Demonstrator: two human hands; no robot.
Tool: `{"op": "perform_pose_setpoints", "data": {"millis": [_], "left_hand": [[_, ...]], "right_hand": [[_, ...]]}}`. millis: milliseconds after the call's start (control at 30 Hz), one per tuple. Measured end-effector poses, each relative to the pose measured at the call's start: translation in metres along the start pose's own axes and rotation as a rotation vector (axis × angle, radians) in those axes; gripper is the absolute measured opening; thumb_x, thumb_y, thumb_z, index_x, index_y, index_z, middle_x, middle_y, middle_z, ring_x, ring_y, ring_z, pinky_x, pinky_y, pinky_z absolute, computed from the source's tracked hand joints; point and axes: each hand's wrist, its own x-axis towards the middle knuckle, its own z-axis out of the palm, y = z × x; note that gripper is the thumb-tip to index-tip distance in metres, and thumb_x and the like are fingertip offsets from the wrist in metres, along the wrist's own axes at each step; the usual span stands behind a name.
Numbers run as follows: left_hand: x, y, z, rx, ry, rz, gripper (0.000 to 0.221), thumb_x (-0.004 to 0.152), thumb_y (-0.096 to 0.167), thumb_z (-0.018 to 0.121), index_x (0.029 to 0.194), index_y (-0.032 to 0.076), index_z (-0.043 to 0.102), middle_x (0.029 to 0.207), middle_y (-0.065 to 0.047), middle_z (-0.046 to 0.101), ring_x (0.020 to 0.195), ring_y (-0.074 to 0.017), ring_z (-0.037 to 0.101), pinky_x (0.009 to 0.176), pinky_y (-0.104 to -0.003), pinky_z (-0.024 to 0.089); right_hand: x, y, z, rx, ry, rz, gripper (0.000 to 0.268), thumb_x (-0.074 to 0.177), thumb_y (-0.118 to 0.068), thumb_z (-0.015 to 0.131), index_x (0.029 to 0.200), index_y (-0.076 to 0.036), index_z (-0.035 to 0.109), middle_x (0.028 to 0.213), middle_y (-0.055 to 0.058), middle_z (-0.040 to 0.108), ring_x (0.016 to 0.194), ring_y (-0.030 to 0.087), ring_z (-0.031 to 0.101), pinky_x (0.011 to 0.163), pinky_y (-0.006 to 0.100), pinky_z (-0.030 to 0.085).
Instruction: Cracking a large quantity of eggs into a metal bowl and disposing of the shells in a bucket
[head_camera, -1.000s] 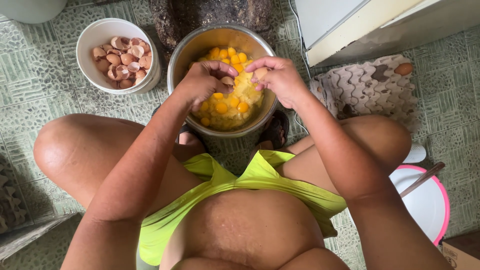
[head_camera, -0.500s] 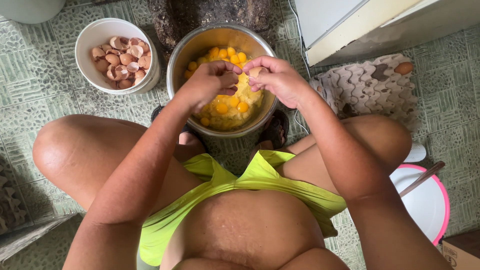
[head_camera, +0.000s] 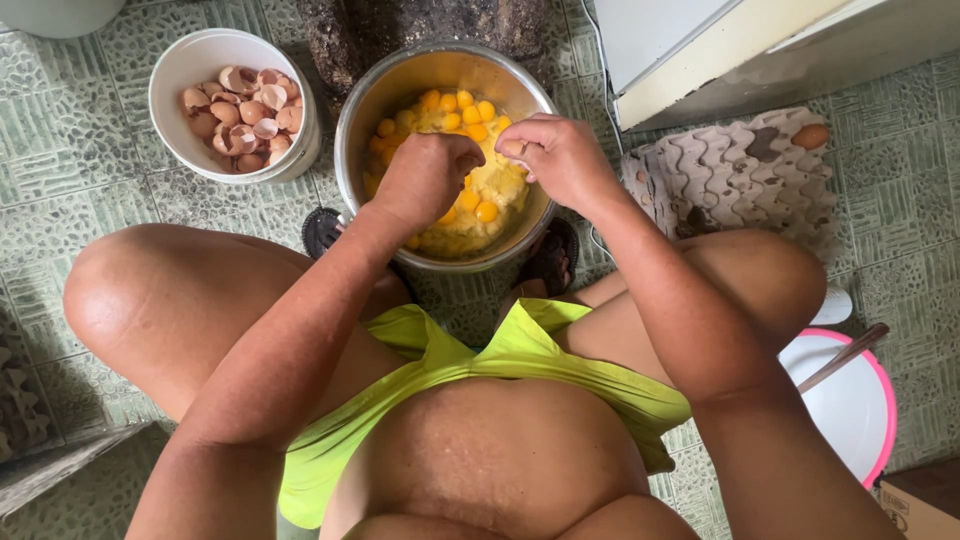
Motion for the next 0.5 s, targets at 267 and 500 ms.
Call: {"op": "perform_pose_setpoints", "data": {"millis": [267,500], "left_hand": [[-0.002,-0.002,0.002,-0.172,0.041,-0.048,0.023,0.085,0.004,0.077,0.091,0.026,0.081,0.080,-0.003,0.078,0.083,-0.0248,0.077,0.074,-0.038,0.064],[-0.007,-0.001,-0.006,-0.181,0.098,-0.043,0.021,0.086,0.006,0.077,0.087,0.027,0.080,0.078,-0.001,0.077,0.085,-0.0236,0.077,0.075,-0.037,0.062]], "right_hand": [[-0.001,0.015,-0.004,-0.065,0.038,-0.060,0.032,0.091,0.015,0.060,0.096,-0.007,0.082,0.079,0.017,0.064,0.068,0.021,0.070,0.057,0.024,0.066],[-0.002,0.005,-0.008,-0.207,0.023,-0.135,0.035,0.079,0.014,0.070,0.089,-0.017,0.082,0.076,0.008,0.066,0.073,0.018,0.067,0.065,0.031,0.059]]}}
